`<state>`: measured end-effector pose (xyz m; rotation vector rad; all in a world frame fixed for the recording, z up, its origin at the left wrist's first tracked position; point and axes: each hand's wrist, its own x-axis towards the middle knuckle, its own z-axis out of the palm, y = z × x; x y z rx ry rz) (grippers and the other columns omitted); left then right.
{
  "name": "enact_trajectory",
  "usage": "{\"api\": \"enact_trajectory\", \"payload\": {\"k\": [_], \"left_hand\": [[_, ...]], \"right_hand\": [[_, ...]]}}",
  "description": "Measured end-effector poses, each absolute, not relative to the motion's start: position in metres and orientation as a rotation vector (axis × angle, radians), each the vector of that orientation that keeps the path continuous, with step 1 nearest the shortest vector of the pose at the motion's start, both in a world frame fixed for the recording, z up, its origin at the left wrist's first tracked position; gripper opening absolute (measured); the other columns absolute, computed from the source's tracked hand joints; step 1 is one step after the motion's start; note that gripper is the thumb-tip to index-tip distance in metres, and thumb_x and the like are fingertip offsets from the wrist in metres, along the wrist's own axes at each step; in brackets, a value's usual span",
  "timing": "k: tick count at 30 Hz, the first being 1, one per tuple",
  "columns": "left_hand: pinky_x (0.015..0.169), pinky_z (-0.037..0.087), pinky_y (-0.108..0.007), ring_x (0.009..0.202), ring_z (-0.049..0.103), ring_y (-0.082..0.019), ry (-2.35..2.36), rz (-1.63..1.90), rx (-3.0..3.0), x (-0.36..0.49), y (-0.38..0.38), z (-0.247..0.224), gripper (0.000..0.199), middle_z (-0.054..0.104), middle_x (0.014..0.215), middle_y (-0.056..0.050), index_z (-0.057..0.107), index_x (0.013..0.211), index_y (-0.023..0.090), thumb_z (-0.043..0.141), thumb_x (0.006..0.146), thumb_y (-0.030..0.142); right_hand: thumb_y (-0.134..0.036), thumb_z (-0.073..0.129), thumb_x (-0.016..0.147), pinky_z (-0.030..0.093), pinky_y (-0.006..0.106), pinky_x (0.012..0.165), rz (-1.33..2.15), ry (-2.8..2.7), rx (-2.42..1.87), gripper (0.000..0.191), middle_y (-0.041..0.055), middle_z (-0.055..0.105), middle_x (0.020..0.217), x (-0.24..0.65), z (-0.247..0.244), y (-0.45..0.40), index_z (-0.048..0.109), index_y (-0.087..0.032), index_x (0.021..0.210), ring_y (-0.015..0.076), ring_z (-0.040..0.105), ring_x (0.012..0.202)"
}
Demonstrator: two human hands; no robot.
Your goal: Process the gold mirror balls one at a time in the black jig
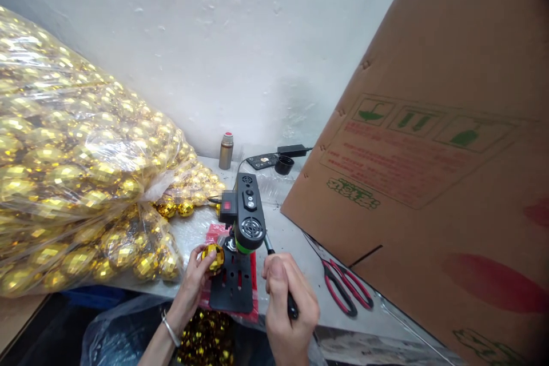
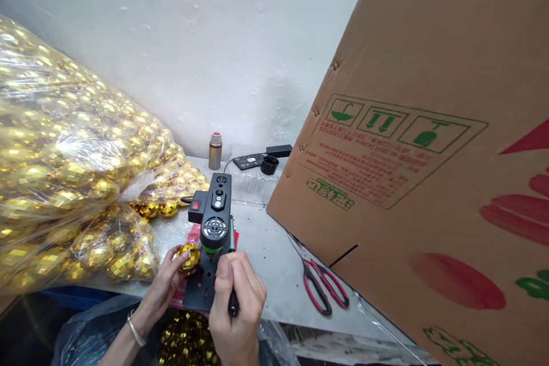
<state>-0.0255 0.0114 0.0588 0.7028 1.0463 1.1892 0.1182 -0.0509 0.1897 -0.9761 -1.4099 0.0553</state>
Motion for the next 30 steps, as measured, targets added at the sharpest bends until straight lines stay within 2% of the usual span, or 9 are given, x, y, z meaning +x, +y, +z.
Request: {"api": "enact_trajectory", "payload": {"k": [2,4,8,10,17,22,30], "left_hand": [[0.078,0.056,-0.034,0.091,0.072,-0.024,1.052,1.223,0.690,-0.022,0.011,0.055,0.069,0.073,0.098,-0.004,0.045,0.116,0.023,0.082,0.069,0.057],[0.084,0.055,-0.036,0.096,0.071,-0.025,1.085,1.268,0.760,-0.019,0.012,0.050,0.068,0.072,0.102,-0.004,0.045,0.118,0.023,0.080,0.071,0.057],[0.108,0.045,-0.047,0.126,0.059,-0.032,1.207,1.291,1.084,-0.011,0.008,0.035,0.063,0.066,0.127,-0.012,0.052,0.124,0.021,0.071,0.079,0.060],[0.115,0.038,-0.050,0.133,0.053,-0.033,1.258,1.255,1.290,-0.008,0.003,0.028,0.059,0.062,0.134,-0.012,0.054,0.128,0.021,0.067,0.083,0.057],[0.107,0.046,-0.054,0.123,0.059,-0.032,1.264,1.252,1.593,-0.003,-0.011,0.015,0.048,0.062,0.128,-0.014,0.050,0.129,0.021,0.064,0.089,0.043],[0.102,0.050,-0.052,0.115,0.062,-0.031,1.250,1.278,1.678,-0.001,-0.002,0.016,0.045,0.063,0.121,-0.013,0.050,0.127,0.020,0.064,0.089,0.041],[0.104,0.049,-0.052,0.121,0.060,-0.032,1.153,1.255,1.800,-0.004,0.008,0.016,0.047,0.061,0.128,-0.016,0.052,0.130,0.020,0.066,0.089,0.040]], "right_hand": [[-0.003,0.043,0.097,0.039,0.022,0.057,0.055,-1.410,-0.977,0.027,-0.0028,0.045,0.068,0.118,0.188,-0.052,0.045,-0.021,0.077,0.0090,0.046,0.063],[-0.003,0.042,0.097,0.039,0.021,0.058,0.061,-1.410,-0.980,0.027,-0.0030,0.046,0.069,0.118,0.186,-0.053,0.045,-0.021,0.077,0.0086,0.047,0.063],[-0.003,0.042,0.097,0.040,0.020,0.059,0.049,-1.423,-0.975,0.027,-0.0033,0.045,0.069,0.117,0.188,-0.053,0.045,-0.021,0.078,0.0083,0.048,0.064],[-0.003,0.042,0.097,0.041,0.020,0.060,0.048,-1.429,-0.976,0.026,-0.0033,0.045,0.069,0.117,0.189,-0.053,0.046,-0.021,0.079,0.0084,0.049,0.064],[-0.004,0.041,0.098,0.041,0.019,0.059,0.049,-1.441,-0.984,0.025,-0.0034,0.047,0.069,0.118,0.189,-0.054,0.045,-0.021,0.079,0.0080,0.049,0.064],[-0.005,0.042,0.097,0.042,0.019,0.059,0.058,-1.431,-0.984,0.024,-0.0030,0.049,0.070,0.118,0.188,-0.054,0.047,-0.021,0.081,0.0082,0.050,0.064],[-0.002,0.041,0.096,0.041,0.019,0.059,0.044,-1.429,-0.985,0.025,-0.0033,0.049,0.070,0.116,0.189,-0.056,0.046,-0.021,0.080,0.0078,0.049,0.064]]}}
